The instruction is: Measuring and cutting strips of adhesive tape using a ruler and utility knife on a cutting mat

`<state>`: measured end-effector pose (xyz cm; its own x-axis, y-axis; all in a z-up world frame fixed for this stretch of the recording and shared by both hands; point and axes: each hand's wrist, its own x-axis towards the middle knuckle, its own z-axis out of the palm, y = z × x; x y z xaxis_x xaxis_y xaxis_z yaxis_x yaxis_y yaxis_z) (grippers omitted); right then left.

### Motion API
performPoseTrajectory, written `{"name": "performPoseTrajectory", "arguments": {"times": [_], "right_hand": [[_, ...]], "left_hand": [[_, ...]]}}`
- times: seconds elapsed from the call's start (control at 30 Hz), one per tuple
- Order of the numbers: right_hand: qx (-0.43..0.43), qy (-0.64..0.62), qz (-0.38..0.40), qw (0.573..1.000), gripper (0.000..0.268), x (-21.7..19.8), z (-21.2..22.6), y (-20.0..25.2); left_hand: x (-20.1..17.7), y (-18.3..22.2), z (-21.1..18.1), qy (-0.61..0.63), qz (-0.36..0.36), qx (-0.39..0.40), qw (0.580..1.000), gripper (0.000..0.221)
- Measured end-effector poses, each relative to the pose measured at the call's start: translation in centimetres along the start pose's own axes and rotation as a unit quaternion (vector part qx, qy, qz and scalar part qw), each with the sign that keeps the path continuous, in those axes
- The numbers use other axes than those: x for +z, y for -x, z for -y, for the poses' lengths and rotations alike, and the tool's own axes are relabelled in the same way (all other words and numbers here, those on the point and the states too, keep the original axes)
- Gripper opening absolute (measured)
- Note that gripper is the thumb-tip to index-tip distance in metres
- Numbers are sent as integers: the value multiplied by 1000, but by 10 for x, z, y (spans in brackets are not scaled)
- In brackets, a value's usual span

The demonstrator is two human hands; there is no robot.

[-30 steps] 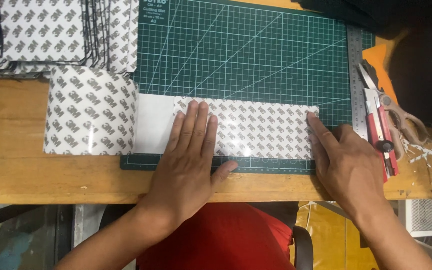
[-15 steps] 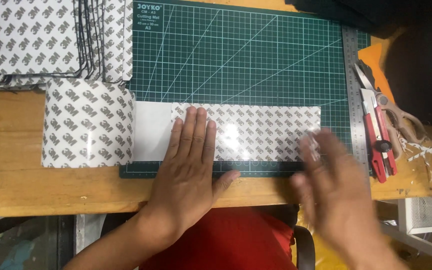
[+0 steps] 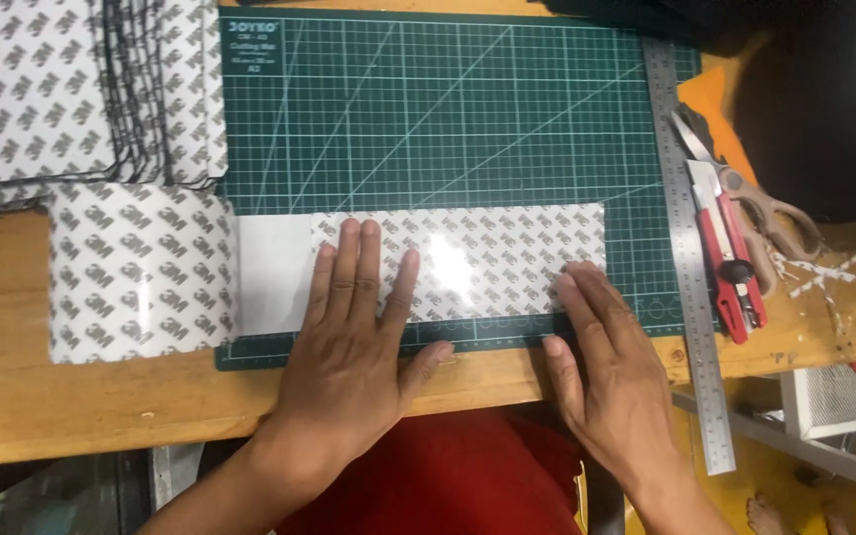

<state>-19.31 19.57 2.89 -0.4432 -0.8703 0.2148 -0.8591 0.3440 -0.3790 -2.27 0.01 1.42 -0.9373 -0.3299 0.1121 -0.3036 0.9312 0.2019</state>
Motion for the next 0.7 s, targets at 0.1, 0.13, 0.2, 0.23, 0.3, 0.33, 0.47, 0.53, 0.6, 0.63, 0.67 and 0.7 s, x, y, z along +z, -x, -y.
{"name": "performPoseTrajectory", "arguments": {"times": [0.1,0.13,0.2,0.23,0.3,0.33,0.47,0.53,0.6,0.63,0.67,0.7], "right_hand": [[-4,-9,-32,999,45,4,-3,-2],[-1,-9,-33,999,45,6,-5,-2],[-4,-32,-73,997,40,11,-10,-3],[-2,-32,-74,997,40,11,-9,-3],[5,-58,-113,992,34,11,-7,-6],[7,-57,-116,992,34,11,-8,-6],[31,-59,-142,988,28,13,-4,-6],[35,-47,-155,986,25,18,-9,-5],[14,-48,-170,984,18,30,-22,0],[15,-48,-171,984,18,26,-19,-2],[28,-44,-171,984,19,23,-15,-3],[42,-40,-170,984,21,19,-11,-4]], "left_hand": [[0,0,0,18,-4,0,1000,83],[1,0,-1,19,-2,3,1000,83],[1,1,-1,6,6,-4,1000,84],[1,1,-1,6,7,-2,1000,84],[-1,0,-1,7,-2,0,1000,83],[-1,0,-2,6,-3,3,1000,83],[-3,0,-3,-1,-5,-3,1000,86],[-3,0,-2,2,-5,-2,1000,86],[-3,0,-2,0,-5,-4,1000,88],[-3,-2,-2,0,-4,-3,1000,88],[-4,-1,-2,-2,-3,-5,1000,88],[-4,-1,-2,-4,-1,-6,1000,88]]}}
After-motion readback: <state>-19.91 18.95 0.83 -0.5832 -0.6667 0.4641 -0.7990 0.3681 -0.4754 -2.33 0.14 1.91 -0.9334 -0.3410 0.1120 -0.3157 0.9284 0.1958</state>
